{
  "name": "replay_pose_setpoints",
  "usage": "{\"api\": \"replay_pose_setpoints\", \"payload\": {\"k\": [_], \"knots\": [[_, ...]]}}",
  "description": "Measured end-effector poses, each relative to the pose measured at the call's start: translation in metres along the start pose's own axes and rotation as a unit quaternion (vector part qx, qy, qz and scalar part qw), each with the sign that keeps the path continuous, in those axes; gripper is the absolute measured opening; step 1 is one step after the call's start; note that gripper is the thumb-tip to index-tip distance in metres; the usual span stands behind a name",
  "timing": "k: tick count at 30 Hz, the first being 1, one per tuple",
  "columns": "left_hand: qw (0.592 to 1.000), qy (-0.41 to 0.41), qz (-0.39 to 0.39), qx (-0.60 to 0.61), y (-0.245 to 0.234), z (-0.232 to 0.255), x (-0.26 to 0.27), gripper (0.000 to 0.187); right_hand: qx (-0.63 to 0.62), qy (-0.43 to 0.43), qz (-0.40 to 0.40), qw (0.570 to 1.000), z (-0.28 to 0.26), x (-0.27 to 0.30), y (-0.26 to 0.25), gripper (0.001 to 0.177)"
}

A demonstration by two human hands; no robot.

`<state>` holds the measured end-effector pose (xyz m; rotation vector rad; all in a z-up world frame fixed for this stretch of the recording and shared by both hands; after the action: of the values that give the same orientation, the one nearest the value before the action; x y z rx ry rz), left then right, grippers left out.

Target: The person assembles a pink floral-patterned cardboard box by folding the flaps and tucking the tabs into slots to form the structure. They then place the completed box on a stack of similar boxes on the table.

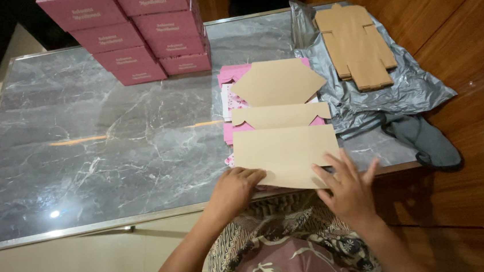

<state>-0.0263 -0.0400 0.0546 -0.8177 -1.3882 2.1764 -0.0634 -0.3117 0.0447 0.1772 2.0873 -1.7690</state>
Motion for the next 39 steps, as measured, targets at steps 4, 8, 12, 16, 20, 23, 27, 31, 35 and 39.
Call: {"api": "replay_pose_setpoints", "payload": {"k": [4,8,12,16,20,23,27,31,35,39], "knots": [[0.998,-0.015,-0.048,0.024,0.0,-0.005,-0.01,0.033,0.008,-0.072,-0.149,0.986,-0.011,-0.024,0.005,0.049],[0.991,-0.065,-0.107,0.047,-0.006,-0.016,-0.019,0.035,-0.078,-0.069,-0.234,0.967,-0.013,-0.056,0.006,0.022],[0.973,-0.154,-0.114,0.126,-0.02,-0.028,-0.026,0.042,-0.035,0.026,-0.428,0.903,0.0,-0.098,0.013,0.019],[0.992,-0.125,-0.014,0.002,-0.022,-0.029,-0.032,0.069,-0.098,-0.053,-0.43,0.896,0.008,-0.131,0.03,0.023],[0.963,0.092,0.075,-0.242,0.015,-0.003,-0.029,0.064,-0.116,-0.077,-0.435,0.89,0.017,-0.14,0.056,0.025],[0.968,0.189,0.006,-0.166,0.052,0.007,-0.035,0.074,-0.105,-0.055,-0.454,0.883,0.022,-0.143,0.063,0.026],[0.98,0.144,-0.073,-0.119,0.068,0.002,-0.042,0.095,-0.089,-0.056,-0.426,0.898,0.019,-0.144,0.055,0.039],[0.982,0.124,-0.095,-0.108,0.07,0.0,-0.044,0.101,-0.204,-0.028,-0.314,0.927,0.019,-0.133,0.04,0.054],[0.986,0.129,-0.084,-0.071,0.068,-0.001,-0.046,0.104,-0.238,-0.037,-0.236,0.942,0.024,-0.123,0.044,0.054],[0.986,0.12,-0.094,-0.069,0.067,-0.001,-0.046,0.105,-0.143,-0.019,-0.193,0.971,0.028,-0.105,0.055,0.049]]}}
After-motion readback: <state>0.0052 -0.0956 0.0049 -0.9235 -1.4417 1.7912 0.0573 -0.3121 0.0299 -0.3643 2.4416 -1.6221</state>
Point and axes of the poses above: each hand's wrist, its own x-axis away from the middle knuckle, its own y-axis out of the palm, z = x × y, the point moved 4 cm from there along -x, towards the middle knuckle, and after that the axes turned 7 degrees about y, right-handed, at the moved point
